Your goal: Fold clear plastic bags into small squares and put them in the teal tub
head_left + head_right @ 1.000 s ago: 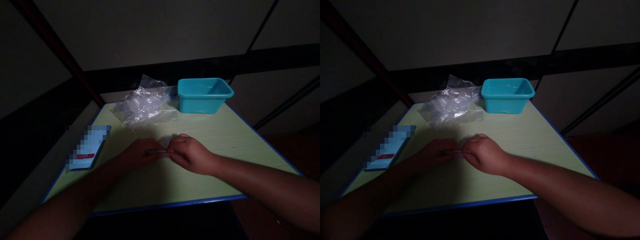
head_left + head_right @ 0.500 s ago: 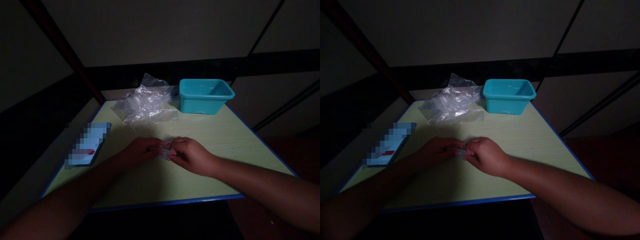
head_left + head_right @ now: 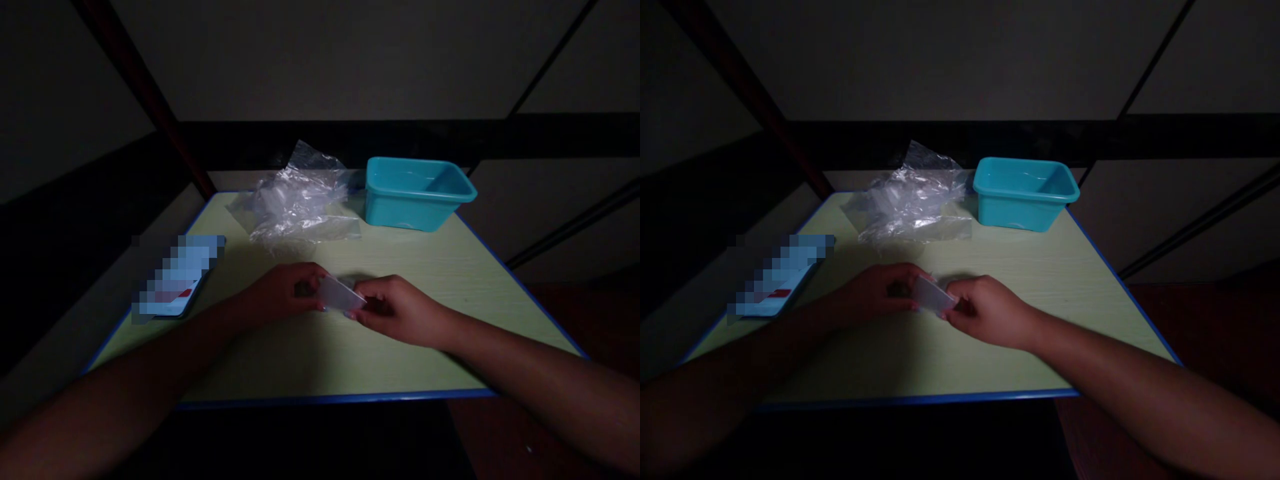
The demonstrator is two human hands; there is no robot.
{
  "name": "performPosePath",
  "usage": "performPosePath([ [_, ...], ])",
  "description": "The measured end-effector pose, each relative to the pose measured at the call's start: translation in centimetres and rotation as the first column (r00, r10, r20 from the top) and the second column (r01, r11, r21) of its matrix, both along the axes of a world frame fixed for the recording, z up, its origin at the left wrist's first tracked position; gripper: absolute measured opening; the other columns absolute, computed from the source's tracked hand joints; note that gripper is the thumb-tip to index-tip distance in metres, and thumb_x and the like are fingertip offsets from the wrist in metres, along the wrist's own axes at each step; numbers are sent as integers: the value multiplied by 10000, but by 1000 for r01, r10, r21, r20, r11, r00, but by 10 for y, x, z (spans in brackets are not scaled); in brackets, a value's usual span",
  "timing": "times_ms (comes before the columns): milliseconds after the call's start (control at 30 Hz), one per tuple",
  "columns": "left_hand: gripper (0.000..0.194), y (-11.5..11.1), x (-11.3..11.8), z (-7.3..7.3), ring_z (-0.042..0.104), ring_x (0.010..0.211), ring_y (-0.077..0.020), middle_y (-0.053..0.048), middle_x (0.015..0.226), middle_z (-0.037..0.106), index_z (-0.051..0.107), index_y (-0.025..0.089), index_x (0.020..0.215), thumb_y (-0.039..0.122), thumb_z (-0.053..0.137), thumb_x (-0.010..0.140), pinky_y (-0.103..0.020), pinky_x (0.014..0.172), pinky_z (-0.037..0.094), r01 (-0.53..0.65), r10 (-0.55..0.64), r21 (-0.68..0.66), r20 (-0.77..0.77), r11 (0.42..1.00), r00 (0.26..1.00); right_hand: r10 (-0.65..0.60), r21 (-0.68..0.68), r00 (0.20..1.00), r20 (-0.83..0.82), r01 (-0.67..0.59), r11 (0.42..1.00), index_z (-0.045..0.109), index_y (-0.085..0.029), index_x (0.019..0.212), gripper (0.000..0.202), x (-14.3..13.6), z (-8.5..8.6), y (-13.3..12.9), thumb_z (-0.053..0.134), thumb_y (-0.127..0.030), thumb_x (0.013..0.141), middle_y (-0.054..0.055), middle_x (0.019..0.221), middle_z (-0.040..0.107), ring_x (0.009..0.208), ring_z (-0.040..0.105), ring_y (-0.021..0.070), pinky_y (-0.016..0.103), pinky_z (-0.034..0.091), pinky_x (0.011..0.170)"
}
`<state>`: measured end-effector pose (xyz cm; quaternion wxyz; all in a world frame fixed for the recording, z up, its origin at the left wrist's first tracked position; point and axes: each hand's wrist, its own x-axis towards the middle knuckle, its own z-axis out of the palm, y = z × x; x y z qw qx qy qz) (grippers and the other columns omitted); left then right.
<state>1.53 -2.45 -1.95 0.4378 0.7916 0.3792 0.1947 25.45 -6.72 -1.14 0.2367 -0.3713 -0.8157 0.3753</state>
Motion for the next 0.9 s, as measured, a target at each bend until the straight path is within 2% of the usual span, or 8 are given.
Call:
performPosePath([
  [100,307,0,2,-3,645,776,-187,-9,836,684,629,169,971,314,703,710,-285,694,484,-51,53,-63,37,997,998,-62,-19,998,-16,62,998,578,-175,715,164,0,-3,4,590,-267,851,-57,571,452,510,412,92,226,293,497],
  [200,324,-1,3,-2,645,748,-189,8,791,682,612,180,974,338,703,705,-285,676,474,-81,84,-79,35,994,996,-112,-42,993,-46,111,993,585,-174,725,204,-1,-8,9,576,-317,870,-30,610,499,556,446,112,238,323,519],
  [300,345,-3,4,1,635,712,-173,32,746,668,604,190,1033,319,684,723,-271,655,454,-94,95,-53,21,994,995,-161,-51,980,-118,156,986,630,-160,919,123,-3,-13,15,567,-251,864,-10,689,555,617,492,130,250,366,564],
  [400,488,-6,5,2,619,677,-155,55,726,634,552,202,1189,293,677,726,-257,632,441,-108,109,-30,38,994,993,-203,1,969,-139,205,979,585,-165,1126,282,-5,-16,19,580,-188,846,-32,693,527,611,486,127,245,366,568],
  [500,626,-6,6,2,600,649,-145,65,733,616,463,214,1314,311,688,738,-251,615,429,-144,143,36,20,989,989,-193,59,976,-97,200,978,566,-169,1151,306,-7,-17,23,569,-149,846,-44,684,508,599,476,121,240,353,565],
  [633,528,-7,6,3,588,645,-146,54,726,613,479,200,1299,347,614,810,-264,631,424,-184,186,135,0,974,983,-165,74,982,-92,172,982,565,-165,1140,284,-8,-16,25,570,-164,856,-49,679,501,587,468,115,238,347,560],
  [767,454,-6,7,2,583,639,-142,53,708,610,520,195,1246,264,575,800,-261,631,419,-193,194,123,-3,974,981,-138,5,978,-159,141,990,512,-160,1183,372,-7,-15,24,626,-275,848,-57,681,498,576,481,114,231,356,530],
  [900,422,-5,9,-3,577,624,-143,59,683,596,546,204,1199,230,569,778,-257,620,416,-217,219,119,-6,969,976,-121,-65,976,-183,111,992,445,-180,1229,475,-5,-17,24,648,-247,805,-68,685,507,568,488,114,226,363,509],
])
